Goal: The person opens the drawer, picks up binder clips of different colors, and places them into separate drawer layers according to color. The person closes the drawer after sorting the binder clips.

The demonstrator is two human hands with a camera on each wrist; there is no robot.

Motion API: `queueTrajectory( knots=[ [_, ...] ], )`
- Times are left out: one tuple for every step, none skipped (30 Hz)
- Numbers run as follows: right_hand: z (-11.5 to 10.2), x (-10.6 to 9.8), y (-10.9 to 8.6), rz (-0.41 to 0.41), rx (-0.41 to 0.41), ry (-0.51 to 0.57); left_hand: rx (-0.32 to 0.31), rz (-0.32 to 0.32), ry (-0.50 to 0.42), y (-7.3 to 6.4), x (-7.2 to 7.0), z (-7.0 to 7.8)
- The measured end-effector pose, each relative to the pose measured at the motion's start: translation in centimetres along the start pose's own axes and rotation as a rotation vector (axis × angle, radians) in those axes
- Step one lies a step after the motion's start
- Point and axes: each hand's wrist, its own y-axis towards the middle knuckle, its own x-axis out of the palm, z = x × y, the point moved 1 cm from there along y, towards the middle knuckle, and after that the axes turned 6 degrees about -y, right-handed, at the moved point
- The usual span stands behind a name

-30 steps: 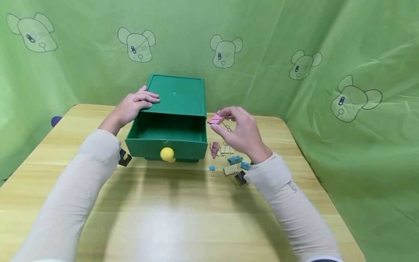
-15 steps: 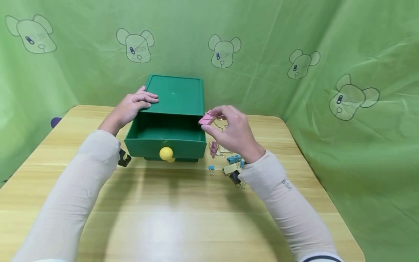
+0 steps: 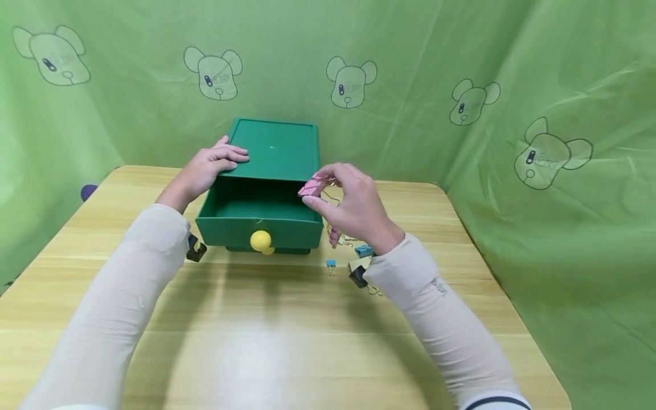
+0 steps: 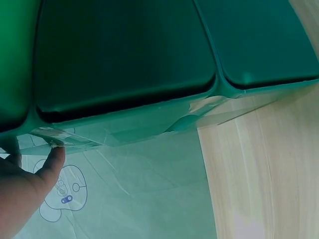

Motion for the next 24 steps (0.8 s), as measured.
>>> queueTrajectory(
  knots=[
    [0.0, 0.1, 0.0, -0.001, -0.007, -0.001, 0.003, 0.002, -0.002, 0.0, 0.0, 0.0],
    [-0.1, 0.2, 0.1, -0.001, -0.015, -0.002, 0.006, 0.003, -0.006, 0.0, 0.1, 0.0],
    [-0.1, 0.2, 0.1, -0.002, -0.023, -0.002, 0.008, 0.005, -0.009, -0.1, 0.1, 0.0],
    [-0.2, 0.3, 0.1, -0.003, -0.028, -0.002, 0.012, 0.007, -0.013, -0.1, 0.1, 0.1],
    [-0.2, 0.4, 0.1, -0.004, -0.033, -0.001, 0.016, 0.009, -0.015, -0.2, 0.1, 0.1],
    [-0.2, 0.5, 0.1, -0.006, -0.035, 0.000, 0.023, 0.010, -0.017, -0.2, 0.2, 0.2],
    [-0.2, 0.6, 0.1, -0.007, -0.039, 0.000, 0.030, 0.011, -0.019, -0.2, 0.2, 0.2],
    [-0.3, 0.6, 0.2, -0.008, -0.041, 0.000, 0.035, 0.010, -0.021, -0.2, 0.3, 0.3],
    [-0.3, 0.6, 0.2, -0.008, -0.042, -0.001, 0.040, 0.011, -0.021, -0.2, 0.3, 0.3],
    [-0.3, 0.7, 0.2, -0.011, -0.041, 0.001, 0.043, 0.012, -0.021, -0.2, 0.3, 0.3],
    [-0.4, 0.8, 0.2, -0.014, -0.040, 0.001, 0.044, 0.013, -0.020, -0.2, 0.3, 0.3],
    [-0.5, 0.8, 0.3, -0.018, -0.039, -0.001, 0.045, 0.012, -0.019, -0.1, 0.3, 0.2],
    [-0.6, 0.8, 0.3, -0.022, -0.040, -0.003, 0.045, 0.011, -0.018, -0.1, 0.3, 0.2],
    [-0.7, 0.9, 0.3, -0.027, -0.040, -0.004, 0.044, 0.010, -0.019, -0.1, 0.2, 0.1],
    [-0.7, 0.9, 0.4, -0.031, -0.040, -0.008, 0.042, 0.008, -0.018, 0.0, 0.2, 0.1],
    [-0.8, 1.0, 0.5, -0.035, -0.043, -0.011, 0.040, 0.007, -0.016, 0.0, 0.2, 0.1],
    [-0.9, 1.0, 0.6, -0.037, -0.046, -0.013, 0.040, 0.006, -0.015, 0.0, 0.2, 0.1],
    [-0.9, 1.0, 0.7, -0.040, -0.050, -0.013, 0.041, 0.006, -0.013, 0.1, 0.2, 0.1],
    [-1.0, 1.1, 0.8, -0.045, -0.053, -0.013, 0.041, 0.007, -0.012, 0.1, 0.2, 0.1],
    [-1.1, 1.2, 0.9, -0.050, -0.054, -0.013, 0.041, 0.009, -0.013, 0.1, 0.2, 0.1],
    [-1.1, 1.2, 0.9, -0.056, -0.057, -0.012, 0.041, 0.010, -0.015, 0.1, 0.2, 0.1],
    [-1.2, 1.2, 1.0, -0.063, -0.058, -0.010, 0.041, 0.011, -0.016, 0.1, 0.2, 0.0],
    [-1.2, 1.3, 1.1, -0.073, -0.055, -0.010, 0.040, 0.009, -0.018, 0.1, 0.3, 0.0],
    [-1.3, 1.3, 1.1, -0.082, -0.053, -0.009, 0.038, 0.006, -0.020, 0.1, 0.3, -0.1]
  ],
)
